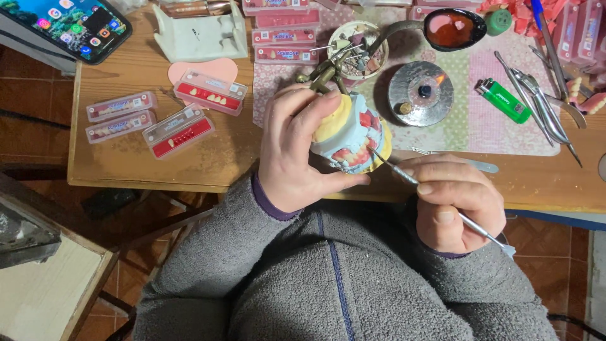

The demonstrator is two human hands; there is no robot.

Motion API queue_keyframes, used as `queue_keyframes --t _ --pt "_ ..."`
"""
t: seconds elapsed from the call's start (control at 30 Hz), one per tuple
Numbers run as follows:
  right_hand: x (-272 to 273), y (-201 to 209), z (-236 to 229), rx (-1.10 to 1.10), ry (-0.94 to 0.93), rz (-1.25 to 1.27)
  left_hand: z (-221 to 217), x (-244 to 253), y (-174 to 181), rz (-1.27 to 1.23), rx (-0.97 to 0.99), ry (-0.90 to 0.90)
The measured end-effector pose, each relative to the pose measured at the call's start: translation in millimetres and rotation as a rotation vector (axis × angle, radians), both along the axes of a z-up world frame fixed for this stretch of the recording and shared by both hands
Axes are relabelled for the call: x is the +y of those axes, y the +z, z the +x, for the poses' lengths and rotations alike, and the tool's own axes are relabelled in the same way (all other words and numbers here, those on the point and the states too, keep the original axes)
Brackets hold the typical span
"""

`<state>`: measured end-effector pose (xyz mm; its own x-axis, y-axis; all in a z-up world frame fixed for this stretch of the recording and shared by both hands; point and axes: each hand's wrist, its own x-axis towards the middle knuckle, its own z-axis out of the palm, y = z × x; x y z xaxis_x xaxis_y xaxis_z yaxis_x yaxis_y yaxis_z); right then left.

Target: The person handles a dental model, placing a small tooth-like piece into the upper jaw. They then use a metal tool to scrape and shape the pink material on the model's gums and teeth. The person rotates the model to work on different areas.

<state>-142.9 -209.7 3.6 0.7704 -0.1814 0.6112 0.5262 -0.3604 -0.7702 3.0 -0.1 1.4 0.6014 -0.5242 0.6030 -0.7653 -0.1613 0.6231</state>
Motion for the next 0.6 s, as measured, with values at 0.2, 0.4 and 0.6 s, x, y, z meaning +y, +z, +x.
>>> queue_keyframes --t 0.2,0.4,0.6 --pt "4 8 4 0.005 -0.018 -0.031 0 0 0 0.006 -0.005 0.005" --pt "-1 6 3 0.014 -0.018 -0.100 1 0 -1 0.005 0.004 -0.001" --pt "3 6 4 0.014 -0.054 -0.009 1 0 -1 0.004 0.000 -0.003"
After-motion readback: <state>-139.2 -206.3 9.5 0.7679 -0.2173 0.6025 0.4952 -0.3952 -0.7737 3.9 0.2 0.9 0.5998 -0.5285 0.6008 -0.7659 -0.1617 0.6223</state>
